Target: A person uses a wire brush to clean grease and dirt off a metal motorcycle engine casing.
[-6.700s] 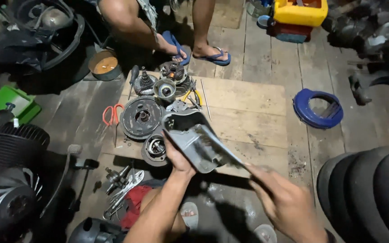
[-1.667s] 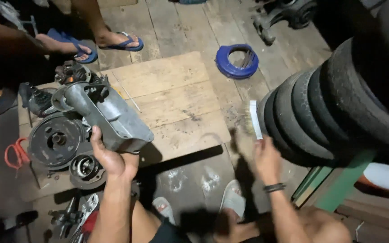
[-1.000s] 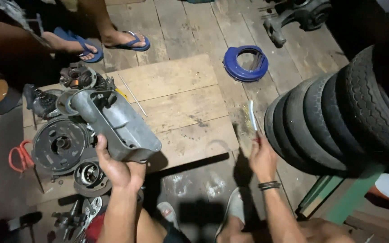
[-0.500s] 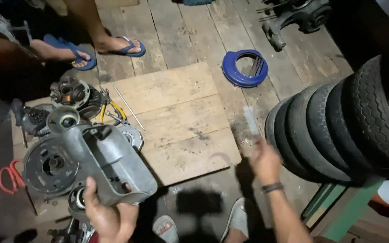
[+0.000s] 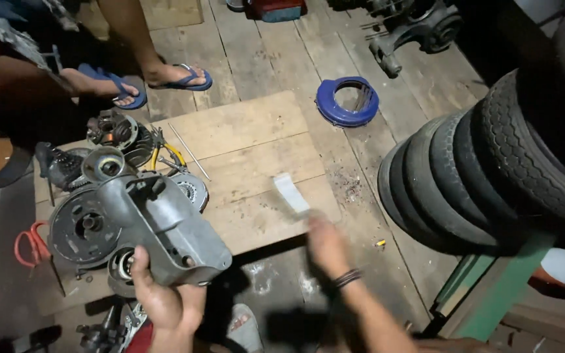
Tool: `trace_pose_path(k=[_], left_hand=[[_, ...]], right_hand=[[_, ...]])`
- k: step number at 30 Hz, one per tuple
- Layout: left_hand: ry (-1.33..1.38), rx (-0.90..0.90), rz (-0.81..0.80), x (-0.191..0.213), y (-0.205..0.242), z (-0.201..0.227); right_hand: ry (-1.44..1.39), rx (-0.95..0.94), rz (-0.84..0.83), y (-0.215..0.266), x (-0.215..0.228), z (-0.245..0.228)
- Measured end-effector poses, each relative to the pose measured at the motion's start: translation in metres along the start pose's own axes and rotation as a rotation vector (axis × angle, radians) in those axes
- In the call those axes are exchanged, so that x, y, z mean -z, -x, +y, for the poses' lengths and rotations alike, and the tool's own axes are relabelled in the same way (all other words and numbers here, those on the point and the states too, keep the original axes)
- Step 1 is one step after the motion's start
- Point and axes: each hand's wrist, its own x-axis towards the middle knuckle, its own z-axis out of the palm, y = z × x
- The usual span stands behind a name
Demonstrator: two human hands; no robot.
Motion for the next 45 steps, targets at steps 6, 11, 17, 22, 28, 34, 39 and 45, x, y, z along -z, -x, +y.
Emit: trace_pose_path(k=[6,11,17,22,28,34,39,45], left_hand=[[-0.09,0.021,0.073,-0.004,0.005,0.01],[-0.08,0.013,0.037,-0.017,0.006,0.003],[-0.086,0.073,0.016,-0.015,0.006,-0.006],[-0.172,0.068,0.126,-0.011,0.004,0.003],[-0.167,0.014,0.071,-0.02,0.004,0.004],[-0.13,0.025,-0.007,-0.021,0.001,-0.018],[-0.242,0.067,0.067,-0.017,0.0,-0.013],[-0.194,0.012,0.031,-0.02,0.001,-0.009]], right_hand=[[0.175,0.009,0.518,-0.029,0.111,0.073],[-0.227,0.201,0.045,0.049,0.0,-0.063],[-0.294,0.2,-0.172,0.061,-0.034,-0.029],[-0.003,-0.209,0.186,0.021,0.058,0.101],[-0.05,-0.026,0.287,0.054,0.065,0.003],[-0.061,0.252,-0.187,0.103,-0.036,-0.021],[-0.233,-0.203,0.063,0.082,0.051,0.04],[-0.042,-0.314,0.391,0.054,0.102,0.071]])
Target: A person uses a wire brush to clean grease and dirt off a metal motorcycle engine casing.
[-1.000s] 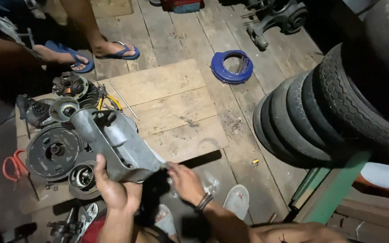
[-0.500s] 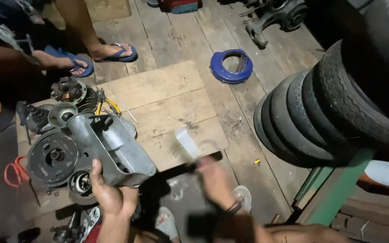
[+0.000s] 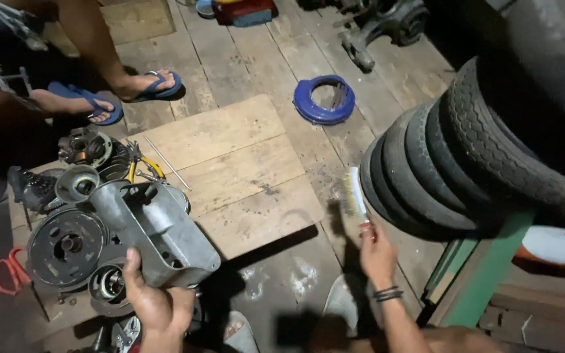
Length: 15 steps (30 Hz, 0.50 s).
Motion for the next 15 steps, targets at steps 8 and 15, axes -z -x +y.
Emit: trace_pose_path(k=[8,15], left_hand=[[0.085,-0.014,0.001,-0.017,0.001,0.004],[0.207,-0.074,-0.042,0.018,-0.022,0.009]], right_hand=[[-0.265,0.479,-0.595,0.081,-0.104,-0.161],[0.103,0.378,-0.51,0.007,-0.161,-0.132]])
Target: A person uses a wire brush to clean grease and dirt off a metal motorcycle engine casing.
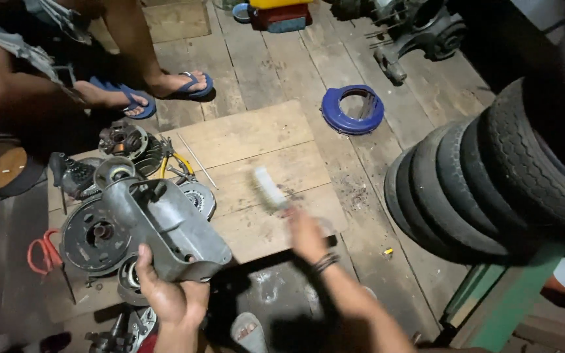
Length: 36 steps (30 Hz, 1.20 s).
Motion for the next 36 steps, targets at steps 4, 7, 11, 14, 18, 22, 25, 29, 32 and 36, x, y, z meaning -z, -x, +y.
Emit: trace_pose_path(k=[4,7,11,14,18,22,25,29,32,36], left_hand=[[-0.013,-0.002,0.06,-0.002,0.003,0.017],[0.038,-0.045,0.078,-0.01,0.003,0.022],[0.02,0.01,0.031,-0.017,0.005,0.013],[0.029,0.037,0.015,-0.004,0.0,0.0],[-0.02,0.12,0.07,-0.002,0.001,0.003],[-0.02,0.069,0.13,-0.005,0.001,0.015],[0.113,-0.005,-0.073,0.013,-0.011,0.011],[0.02,0.061,0.004,0.014,-0.007,0.002],[-0.007,0.096,0.04,0.004,-0.002,-0.004],[0.008,0.13,0.154,0.01,-0.011,-0.009]], right_hand=[[0.113,-0.148,0.257,-0.038,0.101,0.074],[0.109,-0.019,0.653,-0.051,0.124,0.07],[-0.064,-0.017,0.283,-0.028,0.065,-0.041],[-0.196,0.195,0.158,-0.032,0.012,-0.071],[-0.097,0.008,0.127,-0.037,0.033,-0.047],[0.109,-0.226,0.394,-0.066,0.109,0.056],[0.046,-0.229,0.562,-0.074,0.138,0.07],[-0.198,0.102,0.402,-0.052,0.066,-0.019],[-0.235,0.186,0.156,-0.04,0.033,-0.105],[-0.189,0.101,0.078,-0.072,0.004,-0.086]])
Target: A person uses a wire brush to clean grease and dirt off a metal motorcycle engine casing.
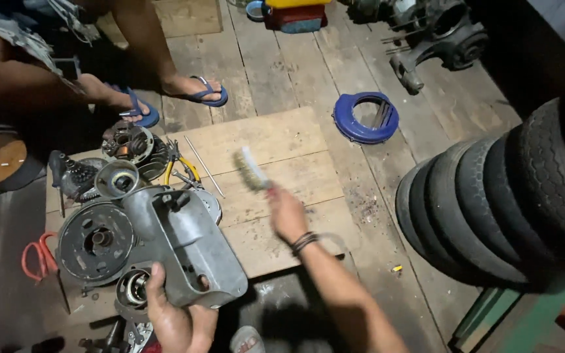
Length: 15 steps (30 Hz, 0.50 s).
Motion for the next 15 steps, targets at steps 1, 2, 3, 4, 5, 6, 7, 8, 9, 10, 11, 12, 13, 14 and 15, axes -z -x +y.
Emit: trace_pose_path(k=[1,2,3,4,5,6,7,8,9,10,11,12,13,14,15], left_hand=[[-0.002,0.001,0.005,0.001,-0.003,0.002],[0.018,-0.041,-0.021,0.003,-0.007,0.004],[0.04,-0.083,-0.042,0.008,-0.01,0.007],[0.038,-0.084,-0.032,0.014,-0.012,0.011],[0.036,-0.075,0.031,0.016,-0.016,0.014],[0.033,-0.066,0.093,0.019,-0.02,0.016],[0.033,-0.064,0.098,0.005,-0.016,0.021],[-0.033,-0.091,0.185,-0.01,-0.012,0.025],[-0.093,-0.118,0.273,-0.026,-0.009,0.029],[-0.085,-0.118,0.278,-0.028,-0.015,0.027],[-0.032,-0.092,0.203,-0.025,-0.016,0.026],[0.02,-0.067,0.128,-0.023,-0.016,0.026],[0.028,-0.081,0.132,-0.009,-0.025,0.023],[0.053,-0.049,0.173,0.005,-0.033,0.019],[0.074,-0.01,0.215,0.018,-0.04,0.013]], right_hand=[[-0.001,-0.004,-0.004,-0.004,0.03,0.008],[0.051,-0.129,0.054,-0.008,0.058,0.016],[0.104,-0.252,0.108,-0.011,0.085,0.025],[0.106,-0.255,0.098,-0.032,0.097,0.098],[0.204,-0.124,0.268,-0.054,0.117,0.161],[0.301,0.012,0.435,-0.077,0.139,0.213],[0.304,0.01,0.431,-0.068,0.143,0.181],[0.286,0.038,0.496,-0.059,0.146,0.149],[0.269,0.074,0.561,-0.055,0.152,0.114],[0.274,0.08,0.556,-0.055,0.133,0.078],[0.178,0.101,0.42,-0.048,0.107,0.044],[0.083,0.121,0.285,-0.039,0.082,0.009],[0.078,0.133,0.275,-0.039,0.055,-0.017],[-0.021,0.091,0.138,-0.037,0.028,-0.042],[-0.117,0.042,0.0,-0.032,0.004,-0.065]])
